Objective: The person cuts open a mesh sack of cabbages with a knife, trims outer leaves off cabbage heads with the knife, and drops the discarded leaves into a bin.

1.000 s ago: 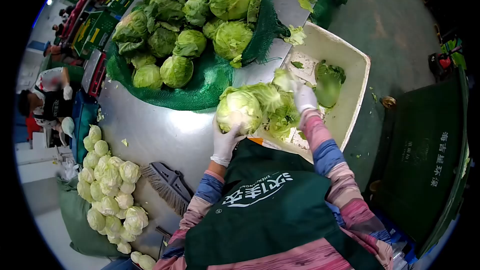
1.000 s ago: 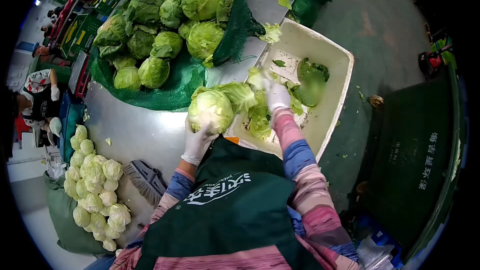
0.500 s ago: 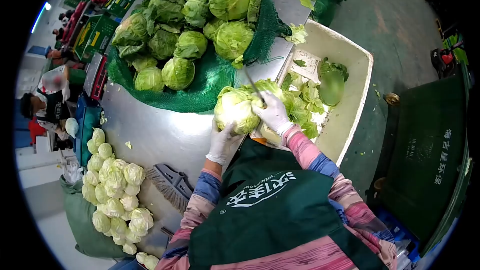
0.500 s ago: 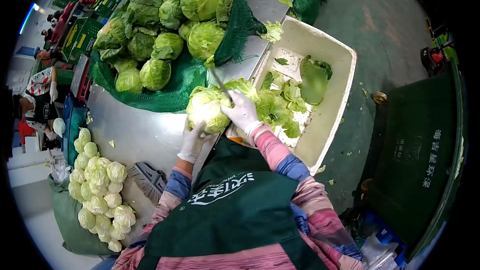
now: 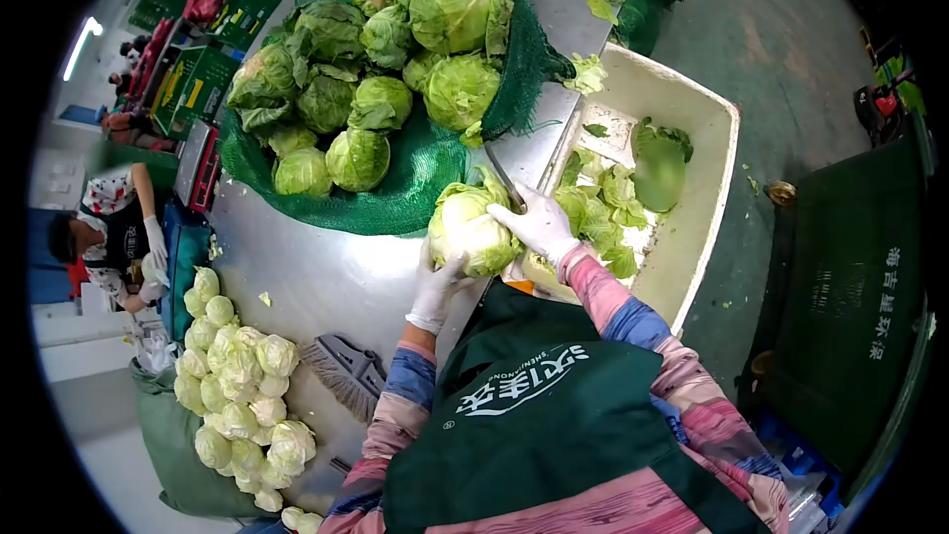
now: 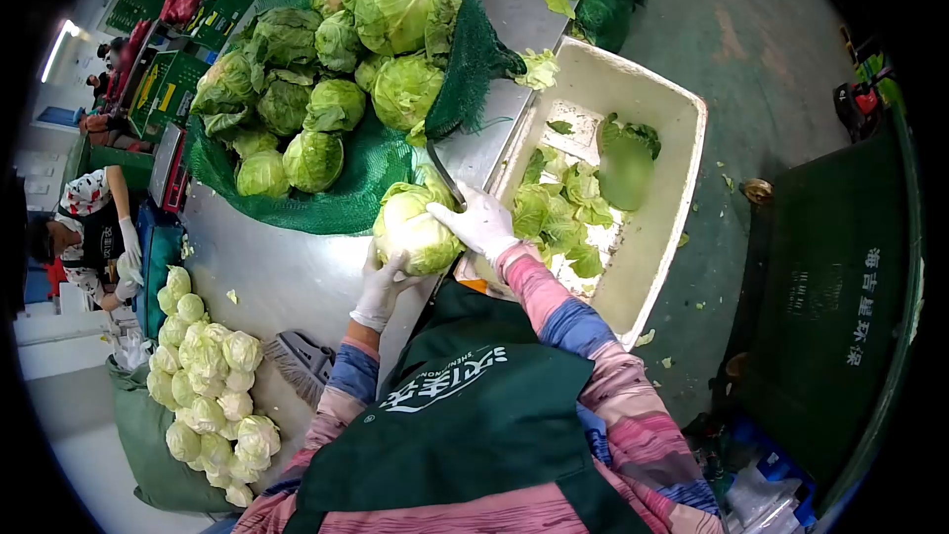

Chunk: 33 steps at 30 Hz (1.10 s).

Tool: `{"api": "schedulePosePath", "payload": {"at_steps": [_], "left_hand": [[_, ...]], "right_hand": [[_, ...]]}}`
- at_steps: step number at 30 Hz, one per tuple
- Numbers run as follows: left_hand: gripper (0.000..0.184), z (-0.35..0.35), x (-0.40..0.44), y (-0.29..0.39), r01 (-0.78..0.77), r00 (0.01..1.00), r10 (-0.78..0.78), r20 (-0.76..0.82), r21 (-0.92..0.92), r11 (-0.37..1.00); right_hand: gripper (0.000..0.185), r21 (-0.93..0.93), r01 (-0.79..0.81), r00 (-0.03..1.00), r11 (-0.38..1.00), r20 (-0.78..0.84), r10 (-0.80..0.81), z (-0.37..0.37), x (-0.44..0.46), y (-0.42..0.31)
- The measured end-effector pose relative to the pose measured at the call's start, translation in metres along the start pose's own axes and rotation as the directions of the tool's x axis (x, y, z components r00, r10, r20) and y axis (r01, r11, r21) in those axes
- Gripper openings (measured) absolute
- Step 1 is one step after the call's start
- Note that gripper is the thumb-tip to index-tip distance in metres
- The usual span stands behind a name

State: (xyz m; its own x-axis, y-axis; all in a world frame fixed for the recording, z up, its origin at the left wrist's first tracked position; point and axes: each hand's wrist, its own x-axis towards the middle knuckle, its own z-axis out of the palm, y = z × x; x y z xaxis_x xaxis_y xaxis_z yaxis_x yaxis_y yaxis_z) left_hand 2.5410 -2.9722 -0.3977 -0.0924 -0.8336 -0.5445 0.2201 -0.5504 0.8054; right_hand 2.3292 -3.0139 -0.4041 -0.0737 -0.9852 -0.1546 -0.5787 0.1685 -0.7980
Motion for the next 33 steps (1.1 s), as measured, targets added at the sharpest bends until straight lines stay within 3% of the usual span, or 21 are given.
{"api": "schedulePosePath", "payload": {"at_steps": [1,3,5,7,9,12,16,18,21,22,23,25,26,27,29,31,33], "left_hand": [[0.078,0.000,-0.002,0.008,-0.006,1.000,0.006,-0.002,0.002,1.000],[0.080,0.000,-0.010,0.026,0.044,0.992,-0.031,-0.119,0.110,0.993],[0.082,0.013,-0.008,0.039,0.085,0.987,-0.071,-0.141,0.097,0.992],[0.090,0.047,-0.012,0.053,0.178,0.940,-0.109,-0.323,0.192,0.965],[0.098,0.026,0.019,0.010,-0.027,0.947,0.093,-0.309,0.211,0.977],[0.098,0.024,0.013,0.002,-0.188,0.950,0.240,-0.200,0.245,0.951],[0.092,0.005,-0.001,-0.003,-0.187,0.957,0.229,-0.181,0.221,0.957],[0.085,-0.010,-0.011,0.007,-0.038,0.990,0.033,-0.138,-0.038,0.999],[0.080,-0.062,-0.014,-0.001,0.028,0.982,-0.057,-0.179,-0.158,0.987],[0.080,-0.069,-0.019,-0.002,0.072,0.983,-0.078,-0.164,-0.041,0.997],[0.080,-0.074,-0.020,-0.001,0.066,0.983,-0.072,-0.167,-0.042,0.997],[0.083,-0.069,-0.027,0.015,0.341,0.926,-0.376,-0.028,-0.362,0.867],[0.087,-0.059,-0.022,0.018,0.345,0.892,-0.427,-0.146,-0.389,0.854],[0.087,-0.052,-0.016,0.018,0.343,0.892,-0.426,-0.147,-0.393,0.853],[0.085,-0.037,-0.004,0.017,0.351,0.936,-0.339,0.089,-0.258,0.900],[0.081,-0.023,-0.003,0.018,0.347,0.937,-0.347,0.042,-0.251,0.904],[0.082,-0.001,-0.004,0.013,0.037,0.993,-0.029,-0.110,0.080,0.996]], "right_hand": [[0.069,-0.026,-0.057,0.998,0.998,0.024,0.058,0.001,0.002,-0.006],[0.063,-0.046,-0.032,0.997,0.998,0.070,0.035,-0.007,0.004,-0.019],[0.059,-0.068,-0.010,0.992,0.998,0.122,0.018,-0.009,0.006,-0.025],[0.056,-0.197,0.037,0.986,0.980,0.164,-0.004,-0.007,0.011,-0.027],[0.053,-0.233,0.049,0.987,0.971,0.157,-0.012,-0.008,0.014,-0.019],[0.047,-0.206,0.019,0.984,0.978,0.178,0.018,-0.014,0.010,-0.002],[0.043,-0.310,-0.065,0.994,0.949,0.062,0.089,0.006,0.013,0.017],[0.043,-0.290,-0.071,0.996,0.954,0.024,0.082,0.016,0.018,0.055],[0.039,-0.263,-0.068,0.997,0.963,-0.058,0.054,0.015,0.013,0.067],[0.039,-0.266,-0.069,0.996,0.962,-0.066,0.053,0.012,0.011,0.067],[0.038,-0.271,-0.067,0.996,0.960,-0.082,0.047,0.009,0.013,0.065],[0.042,-0.302,-0.044,0.999,0.952,-0.031,0.036,0.004,0.013,0.061],[0.041,-0.300,0.027,0.999,0.954,-0.017,-0.033,0.002,0.011,0.061],[0.040,-0.296,0.097,0.995,0.950,-0.004,-0.103,0.000,0.009,0.061],[0.037,-0.331,0.165,0.983,0.929,-0.017,-0.180,-0.009,0.003,0.060],[0.035,-0.310,0.092,0.988,0.946,-0.086,-0.125,-0.022,0.001,0.063],[0.038,-0.284,-0.270,0.961,0.920,-0.135,0.240,-0.047,0.010,0.067]]}}
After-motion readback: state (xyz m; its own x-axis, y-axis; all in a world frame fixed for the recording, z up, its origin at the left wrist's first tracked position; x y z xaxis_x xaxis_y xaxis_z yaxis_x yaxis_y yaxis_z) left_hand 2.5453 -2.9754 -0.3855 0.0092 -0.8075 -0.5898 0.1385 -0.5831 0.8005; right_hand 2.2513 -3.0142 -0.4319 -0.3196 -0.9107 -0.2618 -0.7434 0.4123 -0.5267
